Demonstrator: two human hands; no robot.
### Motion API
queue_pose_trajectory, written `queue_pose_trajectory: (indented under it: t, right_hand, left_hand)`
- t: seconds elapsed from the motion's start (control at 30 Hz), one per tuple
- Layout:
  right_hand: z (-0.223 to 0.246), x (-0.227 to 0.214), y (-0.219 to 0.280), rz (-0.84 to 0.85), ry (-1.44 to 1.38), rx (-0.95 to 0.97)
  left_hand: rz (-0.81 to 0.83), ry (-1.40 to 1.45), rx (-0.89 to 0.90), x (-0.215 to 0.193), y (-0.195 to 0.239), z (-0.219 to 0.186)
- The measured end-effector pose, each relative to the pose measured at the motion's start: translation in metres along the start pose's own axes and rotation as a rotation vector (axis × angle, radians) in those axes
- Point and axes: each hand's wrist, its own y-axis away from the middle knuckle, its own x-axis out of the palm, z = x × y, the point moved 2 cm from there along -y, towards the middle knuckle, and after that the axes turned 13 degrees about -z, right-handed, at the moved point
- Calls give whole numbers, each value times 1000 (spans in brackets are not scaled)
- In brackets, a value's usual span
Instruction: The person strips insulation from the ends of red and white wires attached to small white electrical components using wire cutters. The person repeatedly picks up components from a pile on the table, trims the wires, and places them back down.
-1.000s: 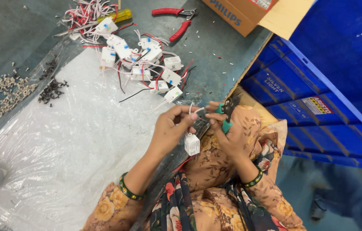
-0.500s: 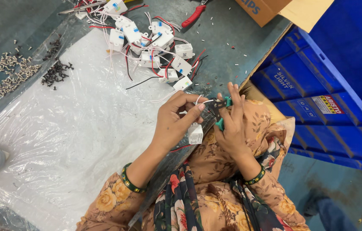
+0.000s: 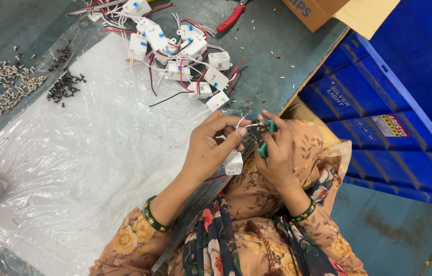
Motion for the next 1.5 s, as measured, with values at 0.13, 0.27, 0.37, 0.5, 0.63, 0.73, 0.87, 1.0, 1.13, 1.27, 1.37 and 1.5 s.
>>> queue_pose_trajectory:
  t: [0.13, 0.27, 0.37, 0.5, 0.63, 0.73, 0.87, 1.0, 1.13, 1.27, 1.37, 1.5]
  right_hand:
    - [2, -3, 0, -37, 81, -66]
    - [1, -7, 1, -97, 126, -119]
    - [-1, -8, 3, -118, 123, -110]
    - [-5, -9, 5, -140, 130, -110]
    - [-7, -9, 7, -127, 123, -96]
    - [-6, -9, 6, -123, 125, -87]
    - [-4, -8, 5, -128, 103, -93]
    - [-6, -9, 6, -67, -28, -39]
    - [-7, -10, 12, 137, -276, 140]
    - [-7, -11, 21, 329, -673, 439]
    - [-3, -11, 27, 369, -837, 472]
    - [-2, -4, 31, 383, -1153, 739]
  left_hand:
    - [-5, 5, 23, -1, 0, 0]
    - [-3, 1, 24, -1, 0, 0]
    - [-2, -1, 5, 0, 0, 0]
    - [0, -7, 16, 1, 0, 0]
    - [-4, -4, 3, 1, 0, 1]
    - [-4, 9, -1, 1, 0, 1]
    - [2, -5, -2, 3, -1, -3]
    - [119, -231, -63, -4, -6, -10]
    - [253, -396, 64, -16, -8, -18]
    - [241, -294, 111, -17, -9, -16]
    - [213, -160, 38, -15, -6, -11]
    - [184, -137, -18, -12, -6, -9]
